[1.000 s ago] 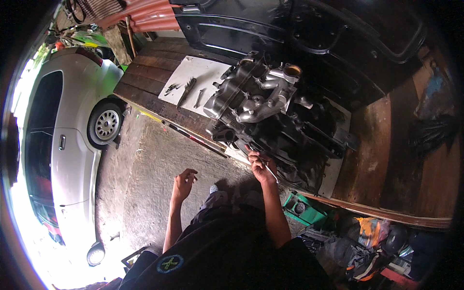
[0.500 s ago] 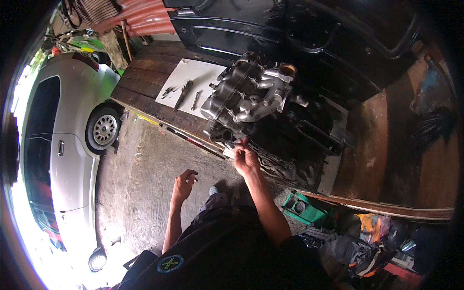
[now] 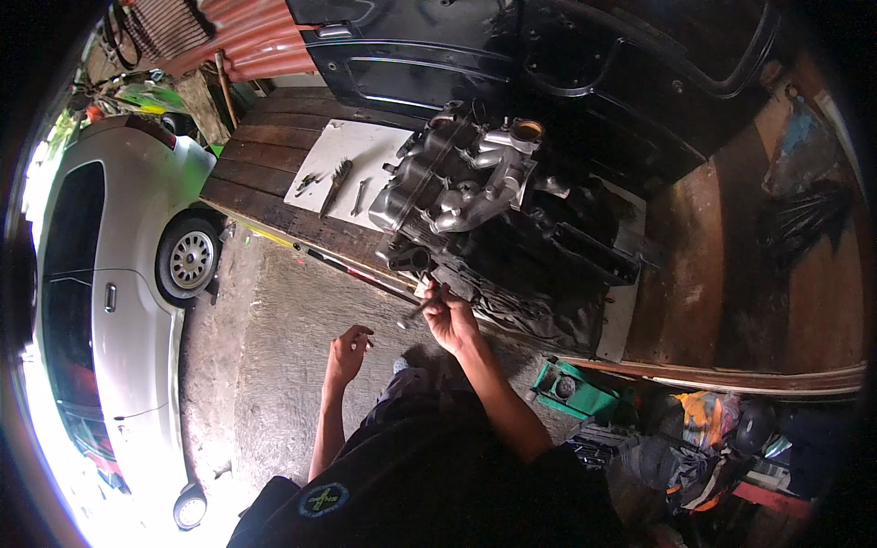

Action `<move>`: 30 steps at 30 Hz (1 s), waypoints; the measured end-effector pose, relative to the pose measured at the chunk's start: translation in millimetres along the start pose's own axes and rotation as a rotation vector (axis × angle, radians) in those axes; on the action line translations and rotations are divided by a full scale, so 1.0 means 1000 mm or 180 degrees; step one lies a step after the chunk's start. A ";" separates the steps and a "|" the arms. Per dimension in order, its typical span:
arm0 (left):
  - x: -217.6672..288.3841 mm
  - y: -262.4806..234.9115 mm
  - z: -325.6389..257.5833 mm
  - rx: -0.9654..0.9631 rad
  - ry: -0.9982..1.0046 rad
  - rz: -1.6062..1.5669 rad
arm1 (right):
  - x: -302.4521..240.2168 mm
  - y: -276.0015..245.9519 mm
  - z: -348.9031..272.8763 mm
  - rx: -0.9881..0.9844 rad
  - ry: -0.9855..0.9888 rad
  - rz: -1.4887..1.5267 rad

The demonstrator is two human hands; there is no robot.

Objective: The person uses a wrench to loosen and remove bolts from a disassembled engine block placed on a wooden workbench. They repeatedly reposition the wrench and hands to access different bolt locations on the engine.

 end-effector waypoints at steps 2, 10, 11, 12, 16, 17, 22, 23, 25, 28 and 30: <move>0.002 0.002 0.001 -0.0017 -0.0012 -0.0016 | 0.000 -0.010 -0.004 -0.0717 0.0712 0.0469; 0.001 0.001 0.000 0.0032 0.0033 0.0012 | -0.053 -0.039 -0.005 -0.0896 0.0976 0.0874; 0.000 0.001 0.000 0.0025 0.0012 0.0026 | -0.056 -0.037 -0.004 -0.0880 0.1066 0.0857; 0.000 0.001 0.000 0.0018 -0.0012 0.0042 | -0.055 -0.034 -0.005 -0.0710 0.1030 0.0715; 0.001 0.001 0.000 0.0037 0.0099 -0.0028 | -0.055 -0.030 -0.005 -0.0525 0.1191 0.0606; 0.001 0.002 0.000 0.0031 0.0086 -0.0013 | -0.059 -0.032 -0.004 -0.0488 0.1250 0.0683; 0.001 0.001 -0.001 0.0056 0.0011 0.0052 | -0.063 -0.021 -0.003 -0.0398 0.1293 0.0663; 0.001 0.001 -0.001 0.0062 -0.0034 0.0043 | -0.062 -0.019 -0.005 -0.0392 0.1330 0.0699; 0.003 0.001 -0.002 0.0056 -0.0114 0.0025 | -0.063 -0.021 -0.004 -0.0449 0.1315 0.0841; 0.003 0.001 -0.002 0.0067 -0.0104 0.0044 | -0.060 -0.020 -0.005 -0.0419 0.1225 0.1160; 0.004 0.001 -0.002 0.0086 -0.0081 0.0036 | -0.055 -0.016 -0.007 -0.0348 0.1136 0.1368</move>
Point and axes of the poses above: each hand's wrist, its own z-axis towards the middle knuckle, its own y-axis out of the palm, x = y × z, the point moved 6 cm from there along z, towards the middle knuckle, and after that the axes turned 13 degrees about x, right-handed, at the moved point
